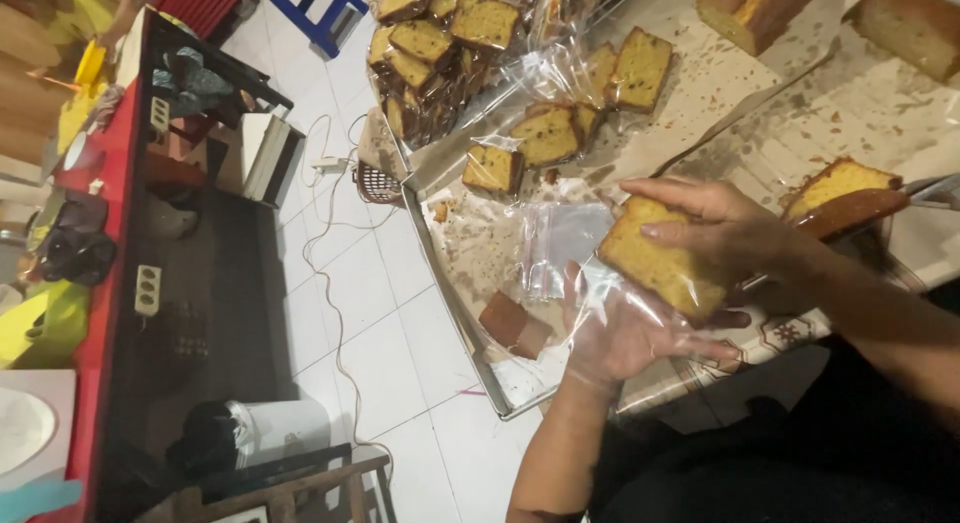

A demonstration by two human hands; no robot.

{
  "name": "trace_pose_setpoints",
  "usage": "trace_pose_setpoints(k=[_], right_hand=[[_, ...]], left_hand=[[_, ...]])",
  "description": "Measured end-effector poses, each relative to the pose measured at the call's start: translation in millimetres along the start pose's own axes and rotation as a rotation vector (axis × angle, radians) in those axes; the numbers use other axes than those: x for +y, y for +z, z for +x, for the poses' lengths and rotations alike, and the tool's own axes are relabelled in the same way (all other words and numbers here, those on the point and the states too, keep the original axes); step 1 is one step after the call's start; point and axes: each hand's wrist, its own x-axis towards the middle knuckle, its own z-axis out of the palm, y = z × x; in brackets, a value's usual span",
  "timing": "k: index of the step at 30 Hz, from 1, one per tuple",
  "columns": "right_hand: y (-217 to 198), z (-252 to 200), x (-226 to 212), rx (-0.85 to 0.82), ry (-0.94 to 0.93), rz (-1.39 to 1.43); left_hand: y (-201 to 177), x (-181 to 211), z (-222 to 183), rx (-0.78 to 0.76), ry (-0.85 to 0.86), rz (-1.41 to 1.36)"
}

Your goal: Wrapping individual slices of cake into small plastic bags for packaging.

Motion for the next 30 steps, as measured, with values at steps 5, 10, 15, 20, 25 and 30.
trace_pose_setpoints(k=[5, 10, 15, 20, 25, 30], right_hand=[[-13.2, -13.3, -4.5, 0.072, -0.052, -0.498], [-5.5, -22.1, -3.3, 0.064, -0.736, -0.973], [-8.9, -33.4, 16.8, 0.095, -0.469, -0.881], [-15.1, -38.9, 28.9, -0.014, -0.548, -0.839], [-11.4, -62.0, 36.9, -0.023, -0.435, -0.837], [2.4, -74.4, 24.0, 0.024, -0.357, -0.845]], left_hand=[[-81.2, -48.8, 11.8, -0.214, 0.119, -0.562], [-9.0, -14.2, 19.3, 0.177, 0.015, -0.183], [-70.8, -65.3, 14.7, -0.249, 0.200, -0.716], [-66.2, -70.1, 17.5, -0.263, 0.108, -0.755], [0.1, -39.1, 16.5, 0.261, -0.138, -0.139], [-20.4, -53.2, 12.0, 0.251, -0.130, -0.118]])
